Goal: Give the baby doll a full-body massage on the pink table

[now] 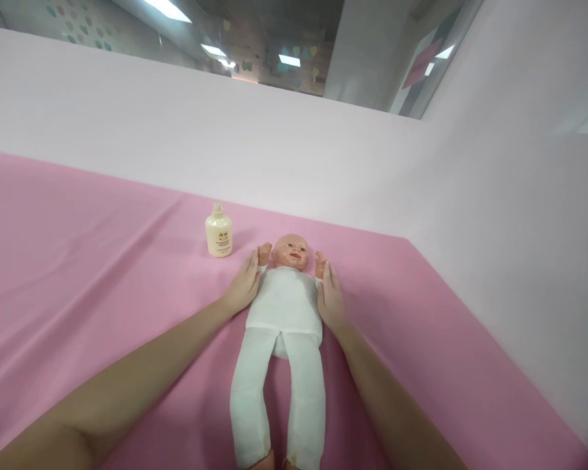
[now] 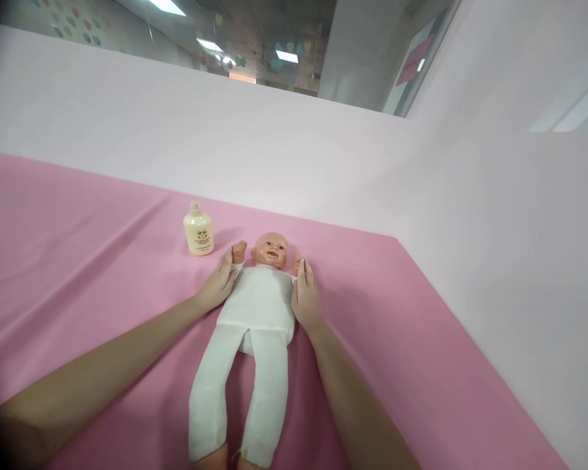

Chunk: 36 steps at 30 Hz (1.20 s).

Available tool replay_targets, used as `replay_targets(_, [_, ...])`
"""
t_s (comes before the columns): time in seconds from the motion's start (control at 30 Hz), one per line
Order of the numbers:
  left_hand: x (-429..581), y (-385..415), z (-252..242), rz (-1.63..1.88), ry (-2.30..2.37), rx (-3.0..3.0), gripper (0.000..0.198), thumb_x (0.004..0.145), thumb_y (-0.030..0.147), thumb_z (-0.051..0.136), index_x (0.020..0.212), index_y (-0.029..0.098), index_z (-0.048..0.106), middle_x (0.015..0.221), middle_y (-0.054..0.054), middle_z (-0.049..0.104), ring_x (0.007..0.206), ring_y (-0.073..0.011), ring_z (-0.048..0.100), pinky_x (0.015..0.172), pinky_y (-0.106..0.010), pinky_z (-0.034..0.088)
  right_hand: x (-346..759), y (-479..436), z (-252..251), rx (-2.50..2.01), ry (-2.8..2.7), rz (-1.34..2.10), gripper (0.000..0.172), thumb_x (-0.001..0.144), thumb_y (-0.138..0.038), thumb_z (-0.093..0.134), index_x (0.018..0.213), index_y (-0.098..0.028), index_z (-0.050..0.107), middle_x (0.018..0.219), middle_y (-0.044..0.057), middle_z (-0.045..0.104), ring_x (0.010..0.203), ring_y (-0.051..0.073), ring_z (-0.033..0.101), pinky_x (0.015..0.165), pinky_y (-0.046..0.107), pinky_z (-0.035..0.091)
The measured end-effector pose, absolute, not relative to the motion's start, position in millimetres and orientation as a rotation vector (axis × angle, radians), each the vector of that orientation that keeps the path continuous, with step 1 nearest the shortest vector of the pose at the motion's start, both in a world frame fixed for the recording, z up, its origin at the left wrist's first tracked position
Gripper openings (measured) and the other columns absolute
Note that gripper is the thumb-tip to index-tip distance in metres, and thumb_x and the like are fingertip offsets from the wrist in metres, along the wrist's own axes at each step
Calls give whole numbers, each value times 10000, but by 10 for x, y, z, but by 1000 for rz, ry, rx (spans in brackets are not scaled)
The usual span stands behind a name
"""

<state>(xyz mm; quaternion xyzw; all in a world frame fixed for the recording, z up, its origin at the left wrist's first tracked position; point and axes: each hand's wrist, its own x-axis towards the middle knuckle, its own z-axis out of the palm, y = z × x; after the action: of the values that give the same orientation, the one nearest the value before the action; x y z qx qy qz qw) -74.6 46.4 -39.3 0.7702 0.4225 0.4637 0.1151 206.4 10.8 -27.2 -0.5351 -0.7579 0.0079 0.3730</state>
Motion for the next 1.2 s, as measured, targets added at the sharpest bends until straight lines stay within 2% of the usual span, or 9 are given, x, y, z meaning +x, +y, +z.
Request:
replay_targets(0.1, [-775,525,-425,1278,1286,2275,641,1032,319,286,1622,181,76,1680,-136,186,1547,-275,207,1248,-496,255,2105,154,-299,-1403,-1902,76,646,1020,-307,280,1626,-229,68,1693,85,152,1568,277,145,1232,568,281])
replay_targets(0.17, [-794,540,-410,1231,1316,2282,626,1027,313,278,1620,178,130,1681,-116,198,1547,-271,209,1250,-491,254,2139,180,-318,-1398,-1876,122,676,998,-283,322,1625,-248,73,1701,54,112,1576,260,93,1245,560,254])
replay_targets(0.4, [-814,515,-324,1085,1448,2192,614,990,364,353,1576,186,313,1562,-99,458,1417,-303,459,1157,-479,397,2235,254,-373,-1458,-1799,336,637,970,-331,375,1591,-245,260,1675,44,230,1571,229,135,1274,518,187])
replay_targets(0.63, [-814,528,-291,959,1615,2128,555,972,454,344,1408,172,540,1311,-127,672,1181,-336,633,1006,-479,482,2205,256,-350,-1450,-1766,385,657,944,-328,389,1585,-238,276,1662,45,262,1565,220,164,1275,490,189])
replay_targets(0.73, [-830,540,-308,968,1599,2116,571,968,471,350,1423,172,524,1280,-136,684,1160,-347,641,990,-489,484,2199,252,-341,-1434,-1750,396,657,932,-314,398,1577,-249,292,1655,43,279,1560,219,185,1274,495,189])
replay_targets(0.87, [-850,552,-331,1049,1457,2076,598,969,465,356,1469,154,457,1365,-148,627,1223,-338,605,1037,-498,467,2186,232,-316,-1399,-1722,385,647,912,-309,435,1550,-261,337,1619,58,348,1534,228,259,1263,501,221])
replay_targets(1.0, [-842,549,-337,1199,1269,2012,585,955,436,418,1472,163,432,1464,-133,543,1324,-306,530,1118,-468,422,2156,189,-277,-1382,-1622,320,772,879,-332,527,1579,-247,213,1613,107,334,1517,259,289,1236,531,277])
replay_targets(1.13, [-813,522,-345,1336,1232,1856,717,924,392,513,1555,190,241,1535,-154,431,1348,-281,503,1115,-451,434,2136,158,-265,-1361,-1550,205,830,883,-359,549,1578,-211,121,1637,158,250,1529,294,257,1216,563,301])
replay_targets(1.2, [-804,498,-336,1378,1215,1823,797,917,400,543,1579,208,145,1549,-170,391,1306,-269,533,1080,-448,467,2131,147,-267,-1283,-1545,192,824,899,-384,543,1572,-210,99,1632,186,244,1480,302,359,1156,542,402])
